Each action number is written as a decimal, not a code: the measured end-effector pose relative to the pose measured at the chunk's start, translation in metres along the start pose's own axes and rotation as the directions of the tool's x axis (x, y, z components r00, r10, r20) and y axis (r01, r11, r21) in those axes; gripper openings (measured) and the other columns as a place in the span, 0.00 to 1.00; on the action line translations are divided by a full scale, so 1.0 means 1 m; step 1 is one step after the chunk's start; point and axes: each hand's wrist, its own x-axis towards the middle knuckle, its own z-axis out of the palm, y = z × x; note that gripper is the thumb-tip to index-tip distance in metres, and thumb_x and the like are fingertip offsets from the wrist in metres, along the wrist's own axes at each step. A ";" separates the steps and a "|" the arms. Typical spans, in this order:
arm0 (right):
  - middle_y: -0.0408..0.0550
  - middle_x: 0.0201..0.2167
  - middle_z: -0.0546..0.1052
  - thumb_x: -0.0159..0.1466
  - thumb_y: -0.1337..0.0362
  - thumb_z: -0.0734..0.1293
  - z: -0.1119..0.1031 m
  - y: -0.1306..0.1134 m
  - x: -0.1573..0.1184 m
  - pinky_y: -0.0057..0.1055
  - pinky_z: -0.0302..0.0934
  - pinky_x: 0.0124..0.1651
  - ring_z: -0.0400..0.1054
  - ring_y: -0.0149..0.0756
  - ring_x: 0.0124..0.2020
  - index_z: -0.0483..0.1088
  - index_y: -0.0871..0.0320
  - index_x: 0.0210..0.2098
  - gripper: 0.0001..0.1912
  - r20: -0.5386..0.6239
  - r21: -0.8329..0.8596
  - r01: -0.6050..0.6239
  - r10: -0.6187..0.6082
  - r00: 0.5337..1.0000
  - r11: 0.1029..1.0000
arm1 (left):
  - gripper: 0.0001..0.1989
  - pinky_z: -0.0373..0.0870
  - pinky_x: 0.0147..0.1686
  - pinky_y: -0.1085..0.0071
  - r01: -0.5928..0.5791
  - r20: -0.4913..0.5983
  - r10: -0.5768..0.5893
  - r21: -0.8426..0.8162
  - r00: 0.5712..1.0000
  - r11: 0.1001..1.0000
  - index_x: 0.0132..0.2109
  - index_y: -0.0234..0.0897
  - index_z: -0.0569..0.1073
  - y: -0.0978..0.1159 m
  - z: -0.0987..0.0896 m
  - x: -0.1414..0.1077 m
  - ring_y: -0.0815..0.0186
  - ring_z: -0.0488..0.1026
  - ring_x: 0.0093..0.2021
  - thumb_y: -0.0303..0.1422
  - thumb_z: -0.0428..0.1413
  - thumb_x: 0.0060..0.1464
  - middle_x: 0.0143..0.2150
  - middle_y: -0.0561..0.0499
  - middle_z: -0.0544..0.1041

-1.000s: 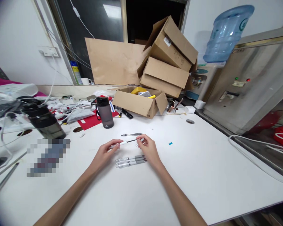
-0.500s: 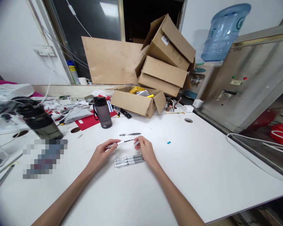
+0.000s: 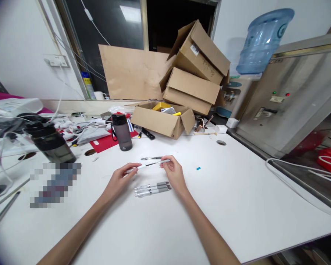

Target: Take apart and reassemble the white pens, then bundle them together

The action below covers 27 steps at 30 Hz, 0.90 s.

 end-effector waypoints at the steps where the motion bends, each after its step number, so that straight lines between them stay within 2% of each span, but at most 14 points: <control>1: 0.48 0.42 0.77 0.63 0.55 0.68 0.000 0.000 0.000 0.37 0.69 0.51 0.76 0.39 0.41 0.72 0.54 0.40 0.11 0.003 0.000 -0.003 0.003 1.000 1.000 | 0.19 0.70 0.53 0.62 -0.002 0.001 0.002 -0.002 1.000 1.000 0.50 0.42 0.80 0.000 0.000 0.000 0.54 0.75 0.52 0.47 0.52 0.64 0.53 0.47 0.80; 11: 0.47 0.41 0.78 0.63 0.58 0.67 -0.002 -0.002 0.000 0.36 0.69 0.48 0.76 0.39 0.39 0.73 0.54 0.40 0.09 0.008 -0.030 -0.009 0.010 1.000 1.000 | 0.16 0.69 0.51 0.64 0.005 0.017 -0.004 -0.016 1.000 1.000 0.50 0.44 0.80 -0.002 0.001 0.000 0.56 0.75 0.51 0.44 0.53 0.65 0.53 0.49 0.80; 15: 0.48 0.40 0.78 0.64 0.57 0.67 -0.001 -0.002 -0.001 0.35 0.69 0.45 0.74 0.38 0.38 0.74 0.55 0.40 0.09 0.057 -0.059 0.011 -0.008 0.998 0.998 | 0.16 0.69 0.51 0.64 -0.003 0.023 0.003 -0.013 1.000 1.000 0.50 0.44 0.80 0.000 0.002 -0.001 0.56 0.76 0.52 0.44 0.52 0.65 0.53 0.49 0.80; 21: 0.48 0.41 0.80 0.63 0.59 0.69 0.004 -0.005 -0.006 0.34 0.65 0.45 0.74 0.39 0.40 0.77 0.55 0.39 0.08 0.130 -0.158 0.034 -0.013 0.991 0.987 | 0.16 0.70 0.51 0.65 -0.003 0.072 0.006 -0.040 0.997 0.999 0.51 0.43 0.80 0.001 0.006 -0.001 0.56 0.76 0.51 0.44 0.53 0.64 0.53 0.49 0.81; 27: 0.47 0.42 0.80 0.64 0.59 0.69 0.004 -0.002 -0.006 0.34 0.66 0.45 0.74 0.39 0.40 0.77 0.55 0.41 0.09 0.194 -0.149 0.050 -0.020 0.981 0.988 | 0.17 0.70 0.51 0.64 0.030 0.117 -0.024 -0.056 0.993 0.998 0.51 0.42 0.81 0.002 0.005 -0.002 0.57 0.77 0.47 0.43 0.53 0.64 0.52 0.49 0.81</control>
